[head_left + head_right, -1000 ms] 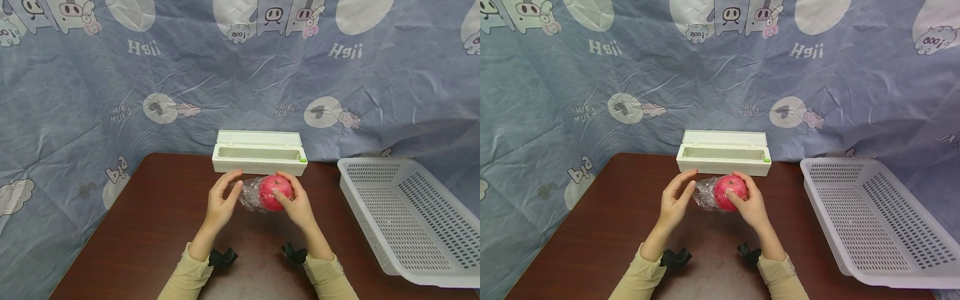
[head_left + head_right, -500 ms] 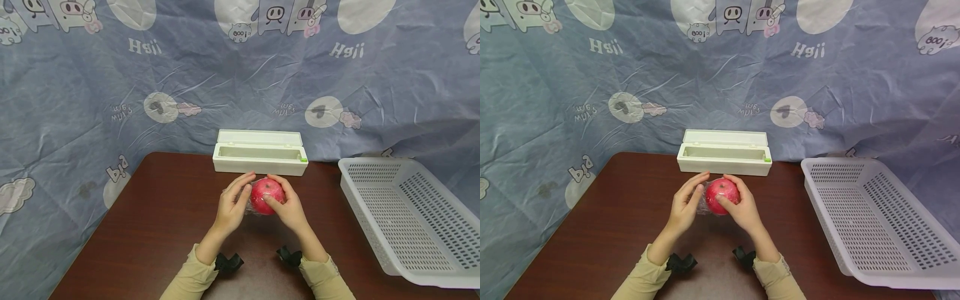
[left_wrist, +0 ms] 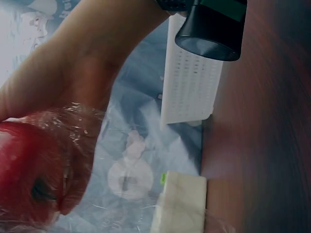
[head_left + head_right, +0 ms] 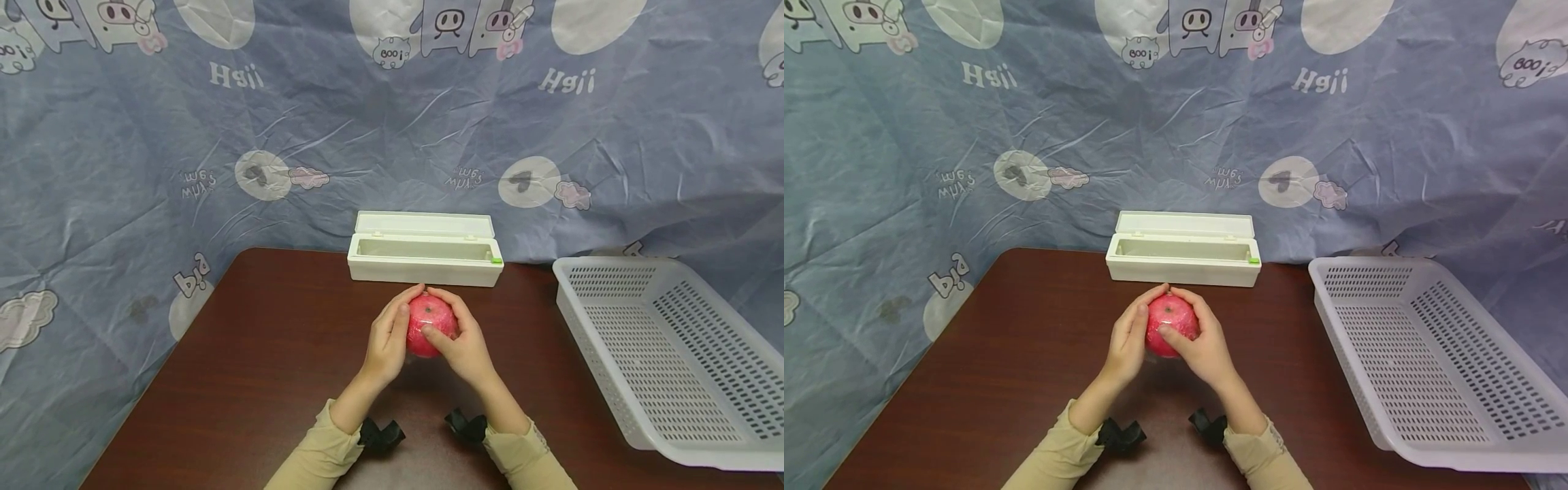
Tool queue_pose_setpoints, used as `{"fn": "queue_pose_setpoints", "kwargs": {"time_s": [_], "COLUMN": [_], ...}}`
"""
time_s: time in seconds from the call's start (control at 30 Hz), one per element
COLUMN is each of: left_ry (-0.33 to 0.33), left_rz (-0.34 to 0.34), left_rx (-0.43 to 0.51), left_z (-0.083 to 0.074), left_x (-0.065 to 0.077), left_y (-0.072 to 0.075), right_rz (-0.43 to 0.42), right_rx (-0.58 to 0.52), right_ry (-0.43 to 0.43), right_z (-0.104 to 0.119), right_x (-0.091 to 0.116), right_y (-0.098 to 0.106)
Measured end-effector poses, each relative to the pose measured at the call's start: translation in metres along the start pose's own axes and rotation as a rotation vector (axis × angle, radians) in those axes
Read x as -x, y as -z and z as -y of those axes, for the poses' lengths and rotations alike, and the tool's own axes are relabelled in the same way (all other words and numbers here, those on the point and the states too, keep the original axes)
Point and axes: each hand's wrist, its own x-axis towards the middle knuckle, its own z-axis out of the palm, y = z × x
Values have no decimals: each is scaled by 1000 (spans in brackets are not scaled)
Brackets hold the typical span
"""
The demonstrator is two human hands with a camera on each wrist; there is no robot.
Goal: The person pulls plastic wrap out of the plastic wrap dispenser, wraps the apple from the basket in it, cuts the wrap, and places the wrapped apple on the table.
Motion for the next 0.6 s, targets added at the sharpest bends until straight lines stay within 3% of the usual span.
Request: {"fn": "queue_pose_setpoints", "kwargs": {"time_s": [0.17, 0.27, 0.4, 0.6], "left_ry": [20, 64, 133, 128], "left_rz": [7, 11, 7, -23], "left_rx": [75, 123, 169, 177], "left_z": [25, 19, 0, 1], "left_x": [6, 4, 0, 0], "left_y": [-3, -3, -2, -4], "right_rz": [-5, -12, -28, -33], "right_rx": [-30, -47, -68, -91], "right_ry": [3, 4, 25, 53], "right_z": [2, 7, 8, 0], "right_x": [1, 2, 2, 3], "right_y": [-3, -4, -6, -9]}}
